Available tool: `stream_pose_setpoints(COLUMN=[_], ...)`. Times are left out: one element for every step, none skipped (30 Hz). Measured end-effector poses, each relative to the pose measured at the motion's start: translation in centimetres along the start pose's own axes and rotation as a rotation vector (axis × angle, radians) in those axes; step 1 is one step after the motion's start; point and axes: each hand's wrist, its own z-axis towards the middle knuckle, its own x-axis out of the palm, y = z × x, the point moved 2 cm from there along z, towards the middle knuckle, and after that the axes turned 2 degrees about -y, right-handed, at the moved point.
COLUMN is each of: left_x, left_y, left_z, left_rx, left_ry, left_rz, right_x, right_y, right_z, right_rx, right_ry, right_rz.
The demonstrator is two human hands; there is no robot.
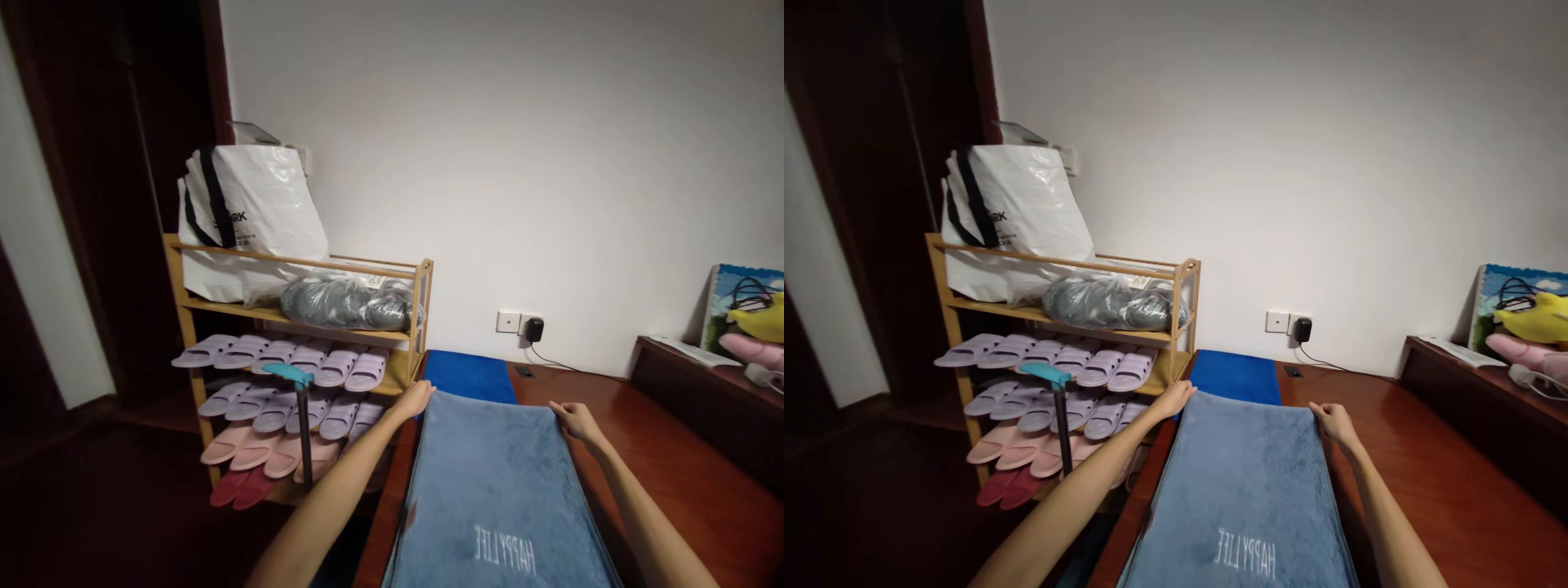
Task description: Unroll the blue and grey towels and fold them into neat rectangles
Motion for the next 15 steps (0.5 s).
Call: stream_pose_setpoints(left_x=[0.2, 0.4, 0.5, 0.7, 0.8, 0.8, 0.8, 0.8, 0.8, 0.7, 0.7, 0.6, 0.7, 0.8, 1.0], left_y=[0.2, 0.3, 0.4, 0.5, 0.6, 0.6, 0.6, 0.5, 0.4, 0.1, -0.2, -0.7, -1.3, -1.9, -2.6], left_z=[0.1, 0.2, 0.3, 0.3, 0.4, 0.4, 0.4, 0.4, 0.3, 0.2, 0.0, -0.3, -0.6, -1.1, -1.5], left_rx=[-0.001, -0.003, -0.005, -0.008, -0.009, -0.011, -0.011, -0.011, -0.009, -0.005, 0.004, 0.017, 0.039, 0.07, 0.114], left_ry=[0.006, 0.012, 0.018, 0.023, 0.027, 0.03, 0.03, 0.029, 0.025, 0.017, 0.003, -0.014, -0.035, -0.052, -0.062], left_rz=[0.028, 0.055, 0.082, 0.108, 0.133, 0.158, 0.181, 0.203, 0.225, 0.245, 0.263, 0.281, 0.296, 0.307, 0.314], right_x=[0.3, 0.6, 0.9, 1.1, 1.2, 1.3, 1.4, 1.4, 1.3, 1.2, 1.2, 1.2, 1.2, 1.4, 1.8], right_y=[-0.3, -0.5, -0.8, -1.0, -1.2, -1.3, -1.5, -1.5, -1.5, -1.4, -1.1, -0.7, -0.1, 0.5, 1.3], right_z=[0.2, 0.4, 0.6, 0.8, 0.9, 0.9, 1.0, 0.9, 0.8, 0.7, 0.4, 0.1, -0.3, -0.8, -1.4], right_rx=[-0.017, -0.035, -0.054, -0.073, -0.09, -0.104, -0.117, -0.128, -0.137, -0.146, -0.153, -0.16, -0.17, -0.188, -0.215], right_ry=[-0.004, -0.009, -0.016, -0.024, -0.033, -0.043, -0.054, -0.064, -0.073, -0.082, -0.091, -0.105, -0.12, -0.13, -0.127], right_rz=[-0.023, -0.045, -0.068, -0.09, -0.112, -0.134, -0.158, -0.183, -0.209, -0.239, -0.27, -0.303, -0.334, -0.363, -0.386])
